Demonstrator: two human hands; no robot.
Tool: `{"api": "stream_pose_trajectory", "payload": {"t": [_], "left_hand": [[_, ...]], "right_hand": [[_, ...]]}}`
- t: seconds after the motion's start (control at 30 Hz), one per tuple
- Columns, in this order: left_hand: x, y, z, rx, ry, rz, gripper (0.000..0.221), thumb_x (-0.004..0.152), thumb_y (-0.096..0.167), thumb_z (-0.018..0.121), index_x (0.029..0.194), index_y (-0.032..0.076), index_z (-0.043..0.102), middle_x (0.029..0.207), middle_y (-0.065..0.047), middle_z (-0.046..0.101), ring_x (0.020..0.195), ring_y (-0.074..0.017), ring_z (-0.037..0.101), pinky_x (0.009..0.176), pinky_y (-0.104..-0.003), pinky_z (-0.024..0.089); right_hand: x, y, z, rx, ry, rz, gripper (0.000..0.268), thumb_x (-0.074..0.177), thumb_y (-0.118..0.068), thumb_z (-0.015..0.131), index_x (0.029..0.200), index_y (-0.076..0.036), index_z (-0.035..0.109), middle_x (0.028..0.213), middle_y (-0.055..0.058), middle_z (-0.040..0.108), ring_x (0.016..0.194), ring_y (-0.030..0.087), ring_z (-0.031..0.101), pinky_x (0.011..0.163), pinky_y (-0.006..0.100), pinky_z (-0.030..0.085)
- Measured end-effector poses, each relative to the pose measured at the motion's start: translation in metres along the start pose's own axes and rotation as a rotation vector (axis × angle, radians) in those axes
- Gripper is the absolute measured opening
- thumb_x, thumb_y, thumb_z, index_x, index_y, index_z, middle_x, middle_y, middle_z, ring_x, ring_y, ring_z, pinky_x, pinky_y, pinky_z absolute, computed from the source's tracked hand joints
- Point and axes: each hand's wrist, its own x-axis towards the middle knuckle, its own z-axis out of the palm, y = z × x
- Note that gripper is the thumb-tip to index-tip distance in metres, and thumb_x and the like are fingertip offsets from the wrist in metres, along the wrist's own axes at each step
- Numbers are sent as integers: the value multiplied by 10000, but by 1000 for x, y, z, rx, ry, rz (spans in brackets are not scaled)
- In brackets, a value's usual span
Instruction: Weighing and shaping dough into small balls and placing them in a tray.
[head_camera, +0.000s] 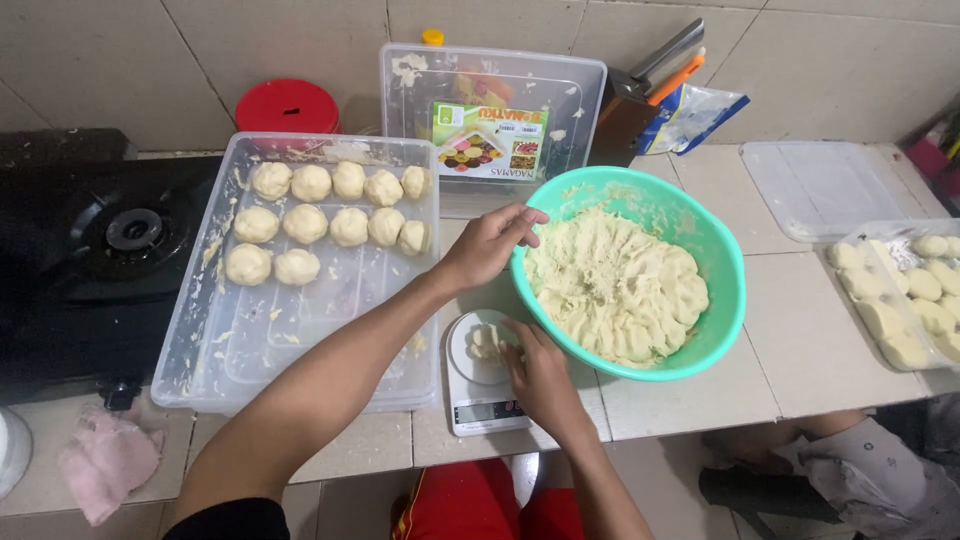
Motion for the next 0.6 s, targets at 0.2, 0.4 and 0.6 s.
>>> {"api": "stream_pose_trajectory", "payload": {"t": [0.2, 0.4, 0.6], "left_hand": [[-2, 0, 1, 10, 6, 29, 495, 1041, 559, 441, 1225, 167, 680, 1009, -86, 763, 1052, -224, 681, 983, -397, 526], [-8, 8, 2, 59, -15, 37, 444, 1023, 541, 483, 1211, 187, 672, 1007, -80, 758, 1061, -244, 682, 972, -401, 540], [-11, 13, 0, 99, -7, 44, 453, 1027, 524, 479, 1149, 160, 719, 943, -79, 758, 1001, -231, 686, 931, -400, 563]], "right_hand": [[-25, -6, -33, -15, 42, -177, 264, 947, -141, 675, 1173, -12, 725, 915, 207, 775, 715, 330, 773, 511, 395, 612], [3, 7, 17, -394, -286, -51, 684, 894, -204, 746, 1506, -190, 441, 1478, 174, 437, 981, 528, 703, 807, 645, 615], [30, 81, 72, -244, -71, -119, 337, 947, -124, 629, 1279, -69, 637, 1159, 215, 667, 880, 485, 745, 666, 532, 633]]}}
